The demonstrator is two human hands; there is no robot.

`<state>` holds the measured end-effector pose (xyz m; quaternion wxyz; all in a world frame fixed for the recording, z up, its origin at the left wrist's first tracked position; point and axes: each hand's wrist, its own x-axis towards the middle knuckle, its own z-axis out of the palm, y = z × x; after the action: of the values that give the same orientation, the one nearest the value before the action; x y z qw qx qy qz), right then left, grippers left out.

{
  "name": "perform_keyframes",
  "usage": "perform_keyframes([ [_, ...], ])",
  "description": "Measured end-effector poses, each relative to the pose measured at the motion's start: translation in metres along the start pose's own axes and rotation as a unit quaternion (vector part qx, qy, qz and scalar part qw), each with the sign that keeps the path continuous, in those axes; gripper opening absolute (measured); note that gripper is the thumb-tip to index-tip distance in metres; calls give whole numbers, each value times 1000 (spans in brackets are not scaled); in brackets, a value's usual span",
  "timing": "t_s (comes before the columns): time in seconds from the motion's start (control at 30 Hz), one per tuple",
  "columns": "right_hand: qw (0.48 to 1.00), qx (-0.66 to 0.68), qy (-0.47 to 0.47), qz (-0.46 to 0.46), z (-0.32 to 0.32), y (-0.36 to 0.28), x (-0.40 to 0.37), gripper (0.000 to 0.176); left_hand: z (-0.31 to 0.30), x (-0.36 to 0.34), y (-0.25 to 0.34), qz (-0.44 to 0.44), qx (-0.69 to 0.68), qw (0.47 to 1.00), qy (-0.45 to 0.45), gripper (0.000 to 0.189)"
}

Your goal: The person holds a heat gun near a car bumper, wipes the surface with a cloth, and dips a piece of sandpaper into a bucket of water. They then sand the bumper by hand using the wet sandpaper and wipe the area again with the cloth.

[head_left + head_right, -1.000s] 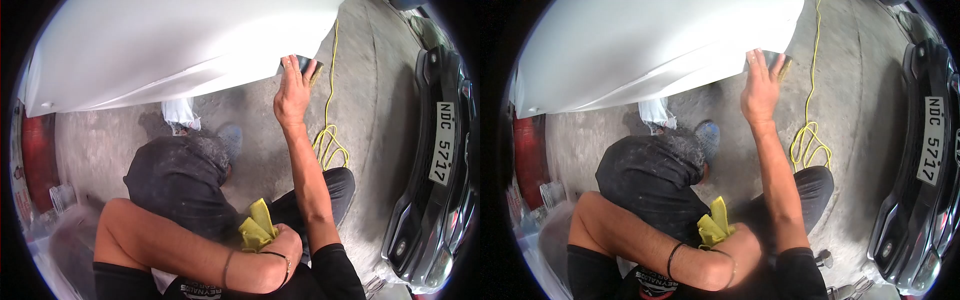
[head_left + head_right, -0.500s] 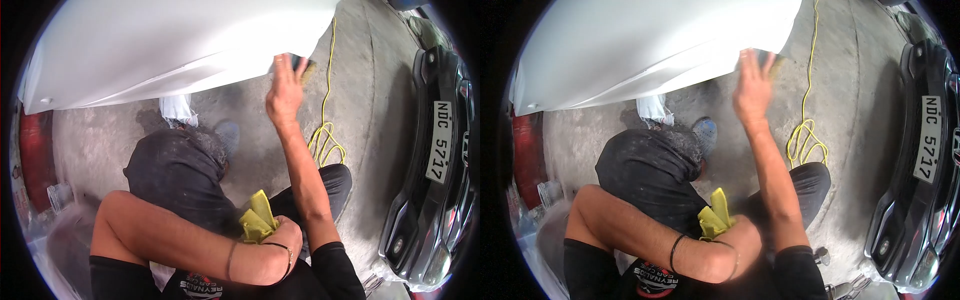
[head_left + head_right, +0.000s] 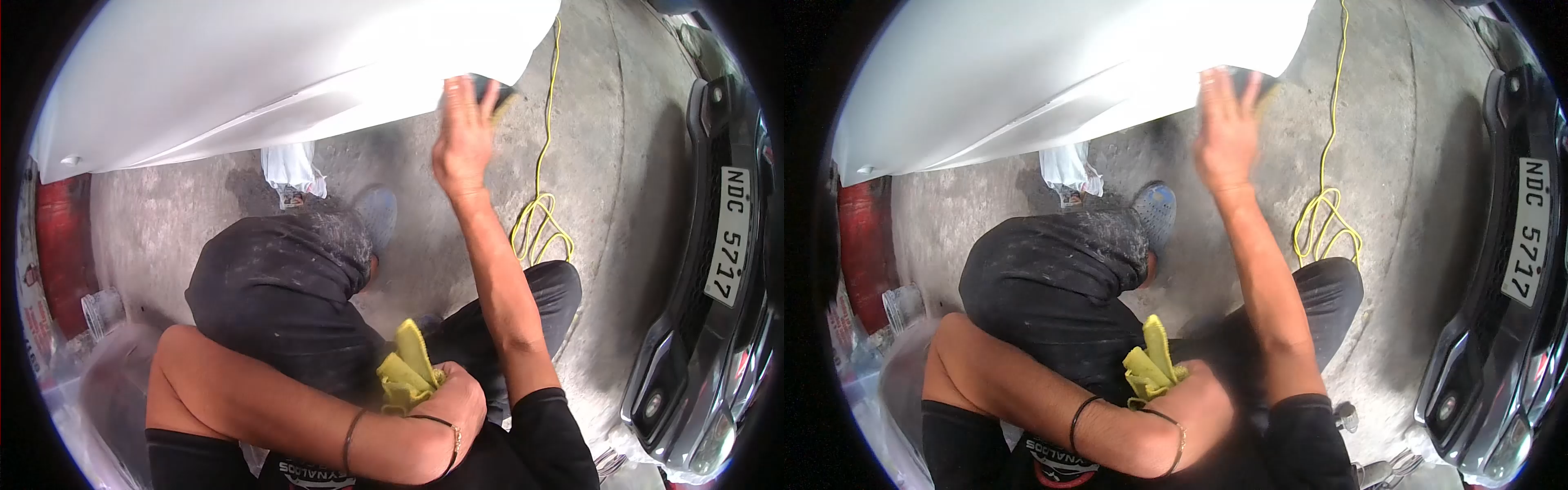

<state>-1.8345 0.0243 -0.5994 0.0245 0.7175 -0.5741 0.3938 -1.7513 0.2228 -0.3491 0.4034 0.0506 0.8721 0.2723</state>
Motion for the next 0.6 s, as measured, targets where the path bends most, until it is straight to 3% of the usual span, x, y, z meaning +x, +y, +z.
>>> perform_keyframes([
  [0.03,1000,12,15,17,-2,-4,1,74,3,0,3,-1,6,1000,2,18],
  [0.07,998,37,-17,-51,-9,-6,-3,70,5,0,5,-1,12,1000,4,18],
  [0.2,997,-44,65,22,-8,25,7,60,13,3,11,-24,14,999,27,17],
  [0.3,997,-3,-31,-71,-16,-4,-6,69,17,6,13,-40,-1,999,35,17],
  [0.33,994,-63,-27,-90,-14,7,-5,70,16,6,14,-43,-8,998,39,17],
  [0.4,999,-13,40,-6,-7,23,5,73,15,6,14,-59,-6,997,49,18],
  [0.47,994,73,48,73,2,13,-3,74,17,7,19,-70,19,996,54,18],
  [0.57,992,-75,-40,-89,-23,10,-2,71,18,11,17,-30,-5,999,37,19],
  [0.6,996,-78,4,-40,-18,29,1,70,13,9,15,-25,5,999,36,20],
])
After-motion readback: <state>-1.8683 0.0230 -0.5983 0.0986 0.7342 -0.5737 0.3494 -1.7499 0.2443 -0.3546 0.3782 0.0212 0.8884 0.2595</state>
